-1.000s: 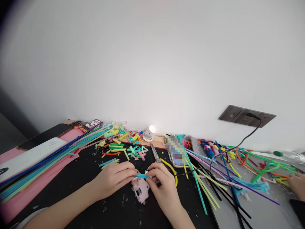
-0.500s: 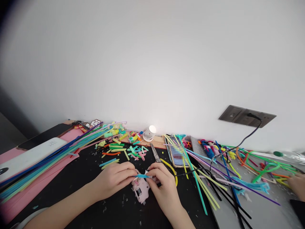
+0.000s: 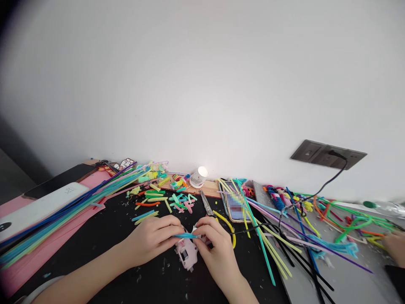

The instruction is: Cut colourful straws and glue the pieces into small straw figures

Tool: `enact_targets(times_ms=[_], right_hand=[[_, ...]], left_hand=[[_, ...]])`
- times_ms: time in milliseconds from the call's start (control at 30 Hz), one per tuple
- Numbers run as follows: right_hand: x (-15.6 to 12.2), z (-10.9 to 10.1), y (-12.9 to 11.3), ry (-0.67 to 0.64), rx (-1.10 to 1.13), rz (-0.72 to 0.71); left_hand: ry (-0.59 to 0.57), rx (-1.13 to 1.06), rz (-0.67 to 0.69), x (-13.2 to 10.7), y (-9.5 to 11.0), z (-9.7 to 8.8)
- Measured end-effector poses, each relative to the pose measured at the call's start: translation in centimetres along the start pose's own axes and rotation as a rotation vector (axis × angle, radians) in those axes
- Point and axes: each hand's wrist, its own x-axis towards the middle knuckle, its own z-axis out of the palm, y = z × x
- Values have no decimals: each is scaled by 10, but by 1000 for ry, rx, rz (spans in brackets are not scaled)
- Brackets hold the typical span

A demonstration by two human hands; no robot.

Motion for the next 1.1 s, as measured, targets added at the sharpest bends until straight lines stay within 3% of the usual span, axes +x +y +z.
enact_targets(times_ms=[667, 1100], right_hand=[[1, -1, -7, -16, -5, 45], [0, 0, -6, -10, -13, 48]], left_hand=[[145, -8, 113, -2, 1, 5], [129, -8, 63, -1, 0, 8]])
